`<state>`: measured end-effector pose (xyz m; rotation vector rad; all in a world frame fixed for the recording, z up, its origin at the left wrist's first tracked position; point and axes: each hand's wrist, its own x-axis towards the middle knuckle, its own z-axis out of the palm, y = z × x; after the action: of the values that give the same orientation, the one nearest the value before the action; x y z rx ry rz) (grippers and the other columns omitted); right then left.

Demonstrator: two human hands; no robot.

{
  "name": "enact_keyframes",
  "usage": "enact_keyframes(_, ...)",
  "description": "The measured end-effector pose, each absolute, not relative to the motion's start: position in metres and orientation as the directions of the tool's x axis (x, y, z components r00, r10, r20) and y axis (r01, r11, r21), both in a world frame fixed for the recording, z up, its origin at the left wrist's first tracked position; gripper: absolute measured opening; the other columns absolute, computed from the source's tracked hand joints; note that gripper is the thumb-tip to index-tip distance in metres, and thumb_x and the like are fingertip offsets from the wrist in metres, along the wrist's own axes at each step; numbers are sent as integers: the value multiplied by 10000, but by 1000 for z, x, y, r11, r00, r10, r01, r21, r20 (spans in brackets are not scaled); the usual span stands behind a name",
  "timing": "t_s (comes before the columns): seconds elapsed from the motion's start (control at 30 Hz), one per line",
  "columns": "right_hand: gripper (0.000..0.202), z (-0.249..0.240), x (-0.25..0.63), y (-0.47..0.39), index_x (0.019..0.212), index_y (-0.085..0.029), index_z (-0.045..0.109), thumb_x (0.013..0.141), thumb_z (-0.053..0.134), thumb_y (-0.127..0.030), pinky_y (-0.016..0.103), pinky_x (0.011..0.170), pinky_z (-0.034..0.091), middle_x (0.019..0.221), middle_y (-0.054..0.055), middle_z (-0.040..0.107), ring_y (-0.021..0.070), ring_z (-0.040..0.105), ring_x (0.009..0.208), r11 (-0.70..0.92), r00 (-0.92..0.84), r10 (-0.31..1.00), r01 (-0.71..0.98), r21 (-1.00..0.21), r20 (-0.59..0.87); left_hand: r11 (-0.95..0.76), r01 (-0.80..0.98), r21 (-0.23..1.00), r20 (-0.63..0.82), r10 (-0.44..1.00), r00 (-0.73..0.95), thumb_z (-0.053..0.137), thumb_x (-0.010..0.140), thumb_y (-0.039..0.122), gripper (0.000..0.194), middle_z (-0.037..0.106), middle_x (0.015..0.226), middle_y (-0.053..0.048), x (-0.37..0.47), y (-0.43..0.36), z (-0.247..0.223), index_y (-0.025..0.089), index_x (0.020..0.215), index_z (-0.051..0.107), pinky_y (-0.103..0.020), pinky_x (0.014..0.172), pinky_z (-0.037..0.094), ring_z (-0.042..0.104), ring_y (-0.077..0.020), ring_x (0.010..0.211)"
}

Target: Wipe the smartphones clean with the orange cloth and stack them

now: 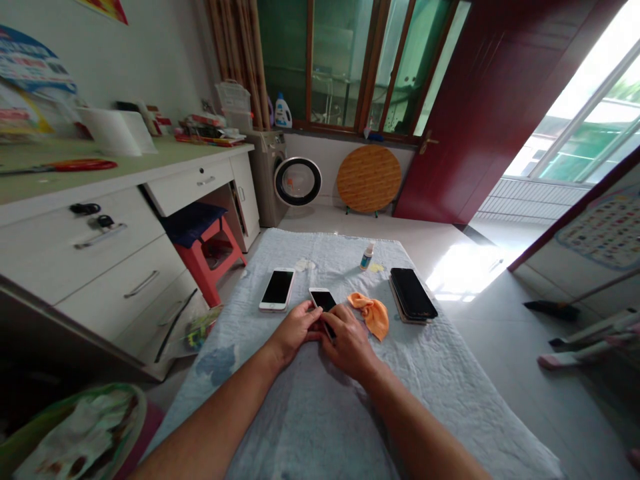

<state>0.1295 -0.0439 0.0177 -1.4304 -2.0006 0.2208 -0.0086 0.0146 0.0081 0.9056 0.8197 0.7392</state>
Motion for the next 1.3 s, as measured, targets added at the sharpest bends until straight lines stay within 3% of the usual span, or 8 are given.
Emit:
enact_keyframes(0.33, 349, 27, 130, -46, 1087, -183, 643, 741, 671, -214, 340, 824, 426, 974, 58, 556, 204, 502, 905, 429, -292, 894, 777, -460, 341, 411, -182, 893, -328, 872, 364, 555, 807, 152, 134, 676, 723, -31, -5, 13, 10, 145, 941, 560, -203, 489, 503, 645, -136, 564)
enact_keyframes(0.47, 241, 34, 136, -46, 1037, -209, 678, 811, 654, -291, 302, 790, 436, 912, 36, 583, 174, 541, 856, 443, -284, 891, 714, -542, 354, 350, -213, 912, -258, 895, 364, 602, 772, 187, 207, 680, 724, -24, -3, 12, 6, 151, 971, 556, -210, 499, 497, 654, -150, 581)
enact_keyframes(0.63, 289, 28, 157, -33, 1079, -204, 660, 946, 406, -247, 280, 852, 449, 991, 50, 654, 158, 600, 930, 290, 1, 922, 660, -694, 386, 343, -205, 917, -250, 893, 375, 620, 772, 254, 248, 681, 733, -22, -2, 12, 4, 164, 988, 537, -268, 553, 534, 671, -176, 621)
enact_keyframes(0.87, 423, -9, 178, -10, 1234, -124, 588, 866, 467, -294, 368, 934, 460, 1086, 118, 670, 226, 608, 1058, -27, 291, 923, 699, -714, 250, 346, -221, 912, -239, 885, 400, 629, 769, 262, 266, 683, 745, -18, -3, 10, 10, 166, 997, 531, -277, 571, 540, 669, -172, 625)
enact_keyframes(0.97, 460, -11, 178, -9, 1249, -96, 570, 842, 484, -292, 405, 984, 436, 1239, 176, 596, 253, 554, 1166, -45, 361, 879, 713, -700, 311, 338, -217, 916, -227, 882, 413, 623, 768, 264, 268, 686, 753, -20, -3, 9, 10, 163, 999, 533, -276, 570, 537, 669, -173, 629)
enact_keyframes(1.03, 442, -6, 175, -13, 1246, -114, 570, 857, 470, -296, 403, 974, 445, 1299, 179, 552, 247, 550, 1167, 19, 334, 864, 727, -686, 377, 333, -219, 917, -220, 881, 419, 616, 769, 269, 273, 687, 757, -23, -3, 9, 9, 163, 1004, 529, -277, 571, 533, 672, -179, 642)
enact_keyframes(1.17, 458, 7, 159, -28, 1293, -154, 524, 887, 489, -365, 385, 868, 503, 1200, 144, 598, 229, 608, 1019, 127, 205, 893, 739, -662, 400, 327, -255, 910, -204, 889, 410, 643, 756, 285, 299, 693, 770, -22, -3, 10, 7, 167, 1005, 527, -277, 613, 529, 679, -179, 667)
enact_keyframes(1.3, 793, 10, 138, -40, 1431, -163, 361, 754, 669, -441, 475, 975, 438, 1271, 155, 548, 309, 513, 1168, 173, 73, 918, 811, -559, 389, 315, -298, 901, -182, 899, 399, 682, 739, 302, 325, 685, 733, -3, -2, 12, 4, 174, 995, 529, -239, 579, 493, 662, -156, 617)
